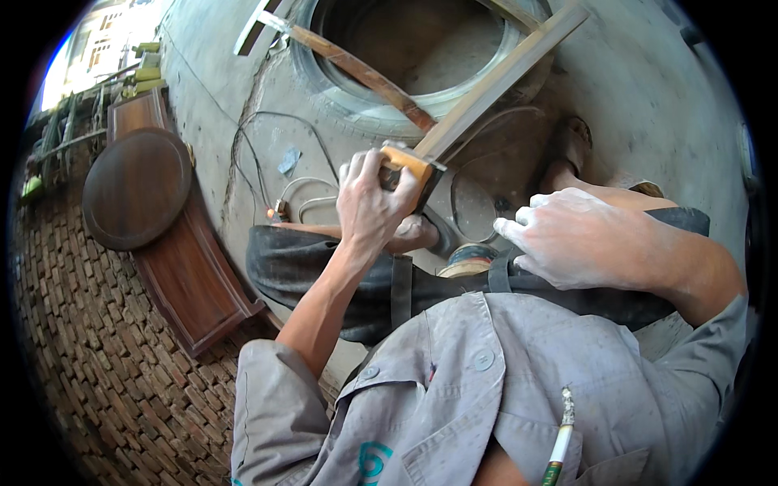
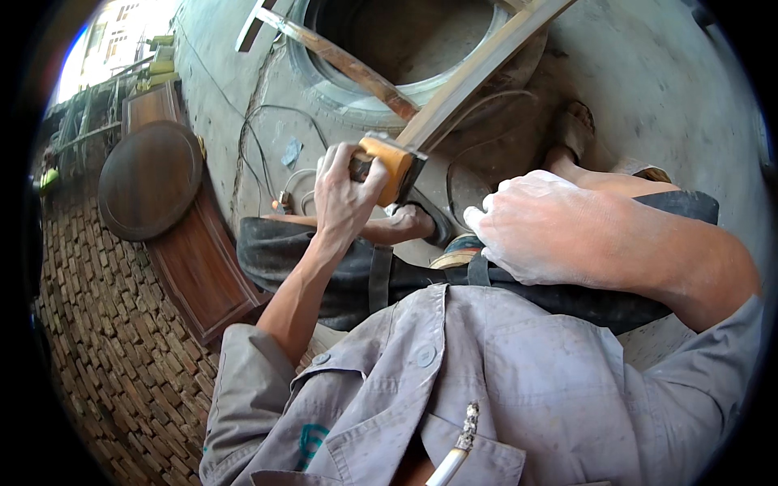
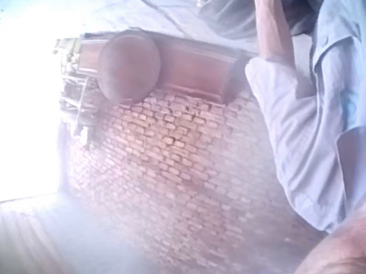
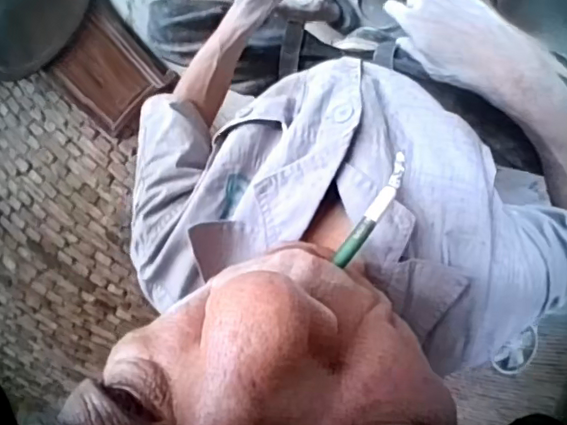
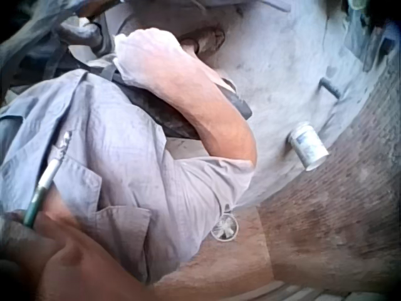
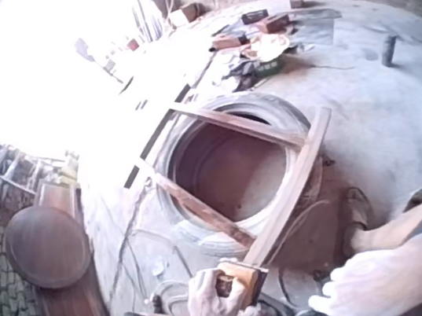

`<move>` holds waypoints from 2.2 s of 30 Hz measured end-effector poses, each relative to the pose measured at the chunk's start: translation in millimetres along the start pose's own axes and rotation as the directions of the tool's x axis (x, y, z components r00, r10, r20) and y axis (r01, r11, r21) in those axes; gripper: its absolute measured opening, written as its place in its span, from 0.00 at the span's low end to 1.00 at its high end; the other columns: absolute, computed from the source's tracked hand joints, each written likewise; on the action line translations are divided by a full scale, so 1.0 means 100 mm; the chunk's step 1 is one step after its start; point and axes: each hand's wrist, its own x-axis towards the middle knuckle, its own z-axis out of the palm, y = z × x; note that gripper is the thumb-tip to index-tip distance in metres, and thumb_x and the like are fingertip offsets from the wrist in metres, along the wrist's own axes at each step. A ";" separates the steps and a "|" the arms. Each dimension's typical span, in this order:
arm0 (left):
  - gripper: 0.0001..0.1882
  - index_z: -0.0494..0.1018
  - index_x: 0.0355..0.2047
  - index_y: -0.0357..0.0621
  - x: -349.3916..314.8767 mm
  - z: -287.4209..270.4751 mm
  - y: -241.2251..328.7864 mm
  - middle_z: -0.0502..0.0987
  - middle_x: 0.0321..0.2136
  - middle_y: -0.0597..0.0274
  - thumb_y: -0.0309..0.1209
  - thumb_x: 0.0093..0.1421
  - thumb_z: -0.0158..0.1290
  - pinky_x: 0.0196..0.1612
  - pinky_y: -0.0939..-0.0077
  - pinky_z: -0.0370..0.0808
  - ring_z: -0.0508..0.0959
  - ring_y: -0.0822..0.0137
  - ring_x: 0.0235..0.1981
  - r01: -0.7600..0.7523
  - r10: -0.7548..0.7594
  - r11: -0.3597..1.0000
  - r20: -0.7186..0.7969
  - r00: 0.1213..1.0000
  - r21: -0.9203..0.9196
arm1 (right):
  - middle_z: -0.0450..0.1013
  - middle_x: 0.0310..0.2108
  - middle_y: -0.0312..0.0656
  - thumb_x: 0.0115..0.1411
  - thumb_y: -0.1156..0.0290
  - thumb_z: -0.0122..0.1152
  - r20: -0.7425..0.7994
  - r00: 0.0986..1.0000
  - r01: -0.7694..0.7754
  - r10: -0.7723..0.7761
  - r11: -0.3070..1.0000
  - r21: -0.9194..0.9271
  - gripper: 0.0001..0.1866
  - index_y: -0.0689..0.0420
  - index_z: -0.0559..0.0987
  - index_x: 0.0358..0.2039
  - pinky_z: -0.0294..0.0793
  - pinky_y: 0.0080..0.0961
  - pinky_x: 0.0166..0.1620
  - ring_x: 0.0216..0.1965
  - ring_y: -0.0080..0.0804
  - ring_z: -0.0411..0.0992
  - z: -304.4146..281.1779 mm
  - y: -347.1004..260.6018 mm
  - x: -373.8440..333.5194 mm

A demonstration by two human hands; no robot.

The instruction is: The person uses an electric sander to smooth the surfaces of a wooden frame resting on a tire. They reposition the frame several times to sand different sides and edges.

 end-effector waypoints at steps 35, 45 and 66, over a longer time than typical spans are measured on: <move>0.19 0.78 0.40 0.39 0.07 0.15 0.13 0.79 0.40 0.49 0.42 0.58 0.62 0.44 0.53 0.77 0.76 0.46 0.42 -0.003 -0.001 0.999 -0.094 0.996 -0.046 | 0.82 0.35 0.52 0.66 0.65 0.62 0.006 1.000 0.026 -0.026 0.995 0.101 0.20 0.66 0.79 0.53 0.80 0.44 0.46 0.39 0.51 0.81 -0.05 0.07 0.10; 0.18 0.79 0.43 0.37 -0.19 0.02 -0.18 0.78 0.40 0.49 0.39 0.59 0.60 0.49 0.55 0.75 0.78 0.50 0.43 0.103 -0.105 0.994 -0.080 0.991 -0.035 | 0.81 0.39 0.51 0.65 0.65 0.64 0.065 0.998 -0.029 0.021 0.992 0.124 0.25 0.65 0.77 0.59 0.77 0.41 0.51 0.44 0.49 0.78 -0.12 0.08 0.07; 0.24 0.77 0.54 0.39 0.47 0.61 1.01 0.69 0.52 0.36 0.48 0.70 0.56 0.61 0.45 0.69 0.67 0.37 0.56 0.334 -0.418 0.703 0.016 0.908 -0.627 | 0.55 0.71 0.71 0.57 0.61 0.76 -0.457 0.795 -0.192 0.398 0.881 0.433 0.63 0.72 0.41 0.77 0.59 0.43 0.74 0.73 0.63 0.58 0.14 0.31 0.68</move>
